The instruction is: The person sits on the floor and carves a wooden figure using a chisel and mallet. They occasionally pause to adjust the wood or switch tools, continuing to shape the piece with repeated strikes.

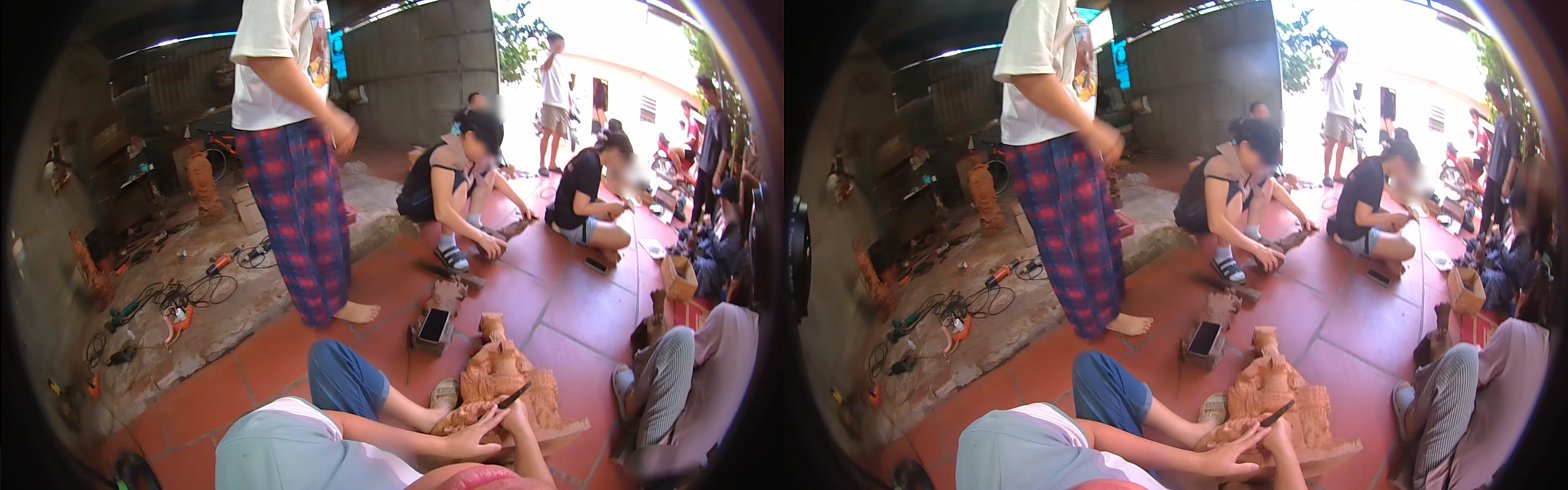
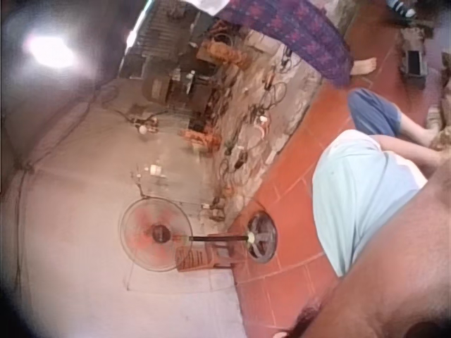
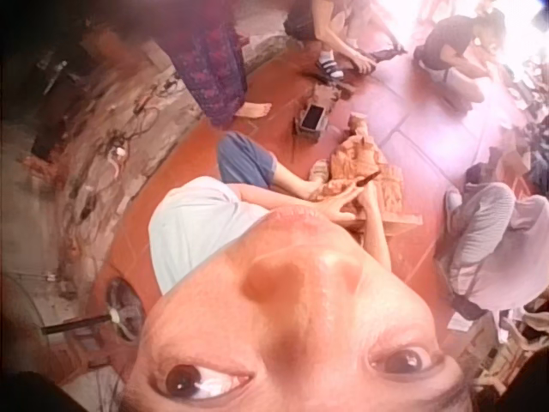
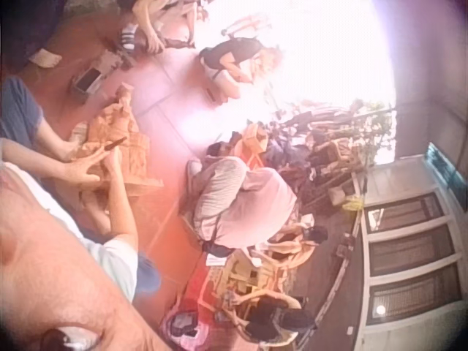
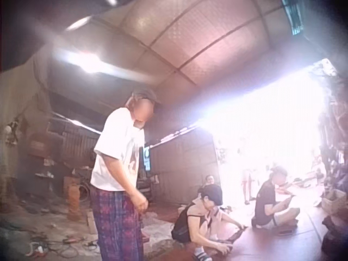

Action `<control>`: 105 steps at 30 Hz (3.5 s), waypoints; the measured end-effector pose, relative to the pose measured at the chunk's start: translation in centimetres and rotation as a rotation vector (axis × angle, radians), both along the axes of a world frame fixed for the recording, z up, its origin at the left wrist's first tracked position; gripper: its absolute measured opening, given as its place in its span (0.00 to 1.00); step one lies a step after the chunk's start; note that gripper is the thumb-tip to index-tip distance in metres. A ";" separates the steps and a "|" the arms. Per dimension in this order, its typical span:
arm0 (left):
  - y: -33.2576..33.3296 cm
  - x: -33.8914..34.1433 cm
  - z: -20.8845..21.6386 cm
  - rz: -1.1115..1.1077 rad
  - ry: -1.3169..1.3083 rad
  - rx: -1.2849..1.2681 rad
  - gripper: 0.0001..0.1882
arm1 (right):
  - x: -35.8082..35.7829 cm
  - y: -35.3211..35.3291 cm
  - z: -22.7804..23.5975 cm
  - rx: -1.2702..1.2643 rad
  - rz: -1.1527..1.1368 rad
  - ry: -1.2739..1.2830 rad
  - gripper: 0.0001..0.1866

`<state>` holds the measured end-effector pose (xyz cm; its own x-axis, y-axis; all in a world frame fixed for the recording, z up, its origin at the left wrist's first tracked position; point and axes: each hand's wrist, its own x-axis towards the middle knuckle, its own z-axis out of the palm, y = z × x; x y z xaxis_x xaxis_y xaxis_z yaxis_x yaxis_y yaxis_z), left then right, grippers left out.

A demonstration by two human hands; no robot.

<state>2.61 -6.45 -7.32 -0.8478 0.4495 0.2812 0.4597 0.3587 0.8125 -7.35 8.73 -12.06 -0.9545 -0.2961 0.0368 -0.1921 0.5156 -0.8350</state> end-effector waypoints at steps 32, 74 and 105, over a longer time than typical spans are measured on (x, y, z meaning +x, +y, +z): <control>0.6 -0.6 0.8 -0.077 -0.199 0.396 0.48 | 1.0 -2.1 7.0 -0.088 -0.360 -0.515 0.01; -1.3 1.5 1.8 -0.105 -0.205 0.367 0.49 | 2.8 -2.9 5.7 -0.091 -0.260 -0.481 0.03; -2.7 2.0 3.7 -0.257 -0.085 -0.030 0.46 | 4.9 -1.2 1.7 -0.774 -0.301 -0.414 0.07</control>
